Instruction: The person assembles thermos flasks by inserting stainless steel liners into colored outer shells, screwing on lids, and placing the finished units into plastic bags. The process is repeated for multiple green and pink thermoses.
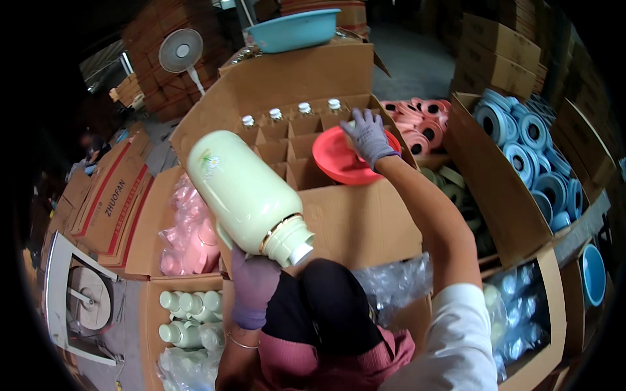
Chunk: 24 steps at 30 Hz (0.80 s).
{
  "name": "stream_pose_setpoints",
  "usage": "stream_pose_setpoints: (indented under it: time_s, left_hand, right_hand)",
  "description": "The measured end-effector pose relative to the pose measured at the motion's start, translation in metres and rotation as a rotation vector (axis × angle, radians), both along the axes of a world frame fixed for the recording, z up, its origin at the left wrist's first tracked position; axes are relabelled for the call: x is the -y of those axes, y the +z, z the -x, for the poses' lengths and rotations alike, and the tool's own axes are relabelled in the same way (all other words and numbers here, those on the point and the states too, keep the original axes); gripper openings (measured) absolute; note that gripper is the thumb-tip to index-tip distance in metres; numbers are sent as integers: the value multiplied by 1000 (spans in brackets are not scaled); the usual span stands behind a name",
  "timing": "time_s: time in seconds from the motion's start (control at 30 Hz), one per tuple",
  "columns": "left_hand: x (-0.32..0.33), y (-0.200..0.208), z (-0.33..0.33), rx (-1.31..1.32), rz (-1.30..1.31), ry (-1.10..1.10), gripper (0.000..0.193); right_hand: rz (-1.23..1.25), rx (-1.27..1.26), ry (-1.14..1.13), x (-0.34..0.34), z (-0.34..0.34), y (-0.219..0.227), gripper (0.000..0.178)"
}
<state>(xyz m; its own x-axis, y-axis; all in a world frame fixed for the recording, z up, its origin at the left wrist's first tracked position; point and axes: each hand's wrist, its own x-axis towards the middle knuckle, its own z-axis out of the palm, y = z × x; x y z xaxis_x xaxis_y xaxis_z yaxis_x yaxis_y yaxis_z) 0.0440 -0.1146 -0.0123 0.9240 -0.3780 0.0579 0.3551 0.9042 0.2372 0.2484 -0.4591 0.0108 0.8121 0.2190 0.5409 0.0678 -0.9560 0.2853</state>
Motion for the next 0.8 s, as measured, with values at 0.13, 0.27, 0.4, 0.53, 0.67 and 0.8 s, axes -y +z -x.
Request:
stream_pose_setpoints:
  time_s: [0.13, 0.27, 0.4, 0.53, 0.67, 0.8]
  left_hand:
    - [8, -15, -40, -11, 119, -53, 56]
    - [25, -4, -55, -91, 141, -33, 54]
    - [15, -12, -59, -19, 137, 13, 53]
    - [50, 7, -36, -138, -53, 117, 59]
    - [64, 15, -4, -111, -187, 60, 62]
    - [51, 12, 13, -31, -210, 74, 61]
  right_hand:
    - [311, -93, 55, 7, -45, -10, 35]
    - [130, -277, -181, -1, -34, -2, 38]
    - [-785, 325, 537, -59, 72, 44, 69]
    - [-935, 404, 808, -104, 194, 18, 81]
    - [-800, 329, 568, -133, 219, -28, 93]
    - [-539, 230, 555, -120, 246, -6, 82]
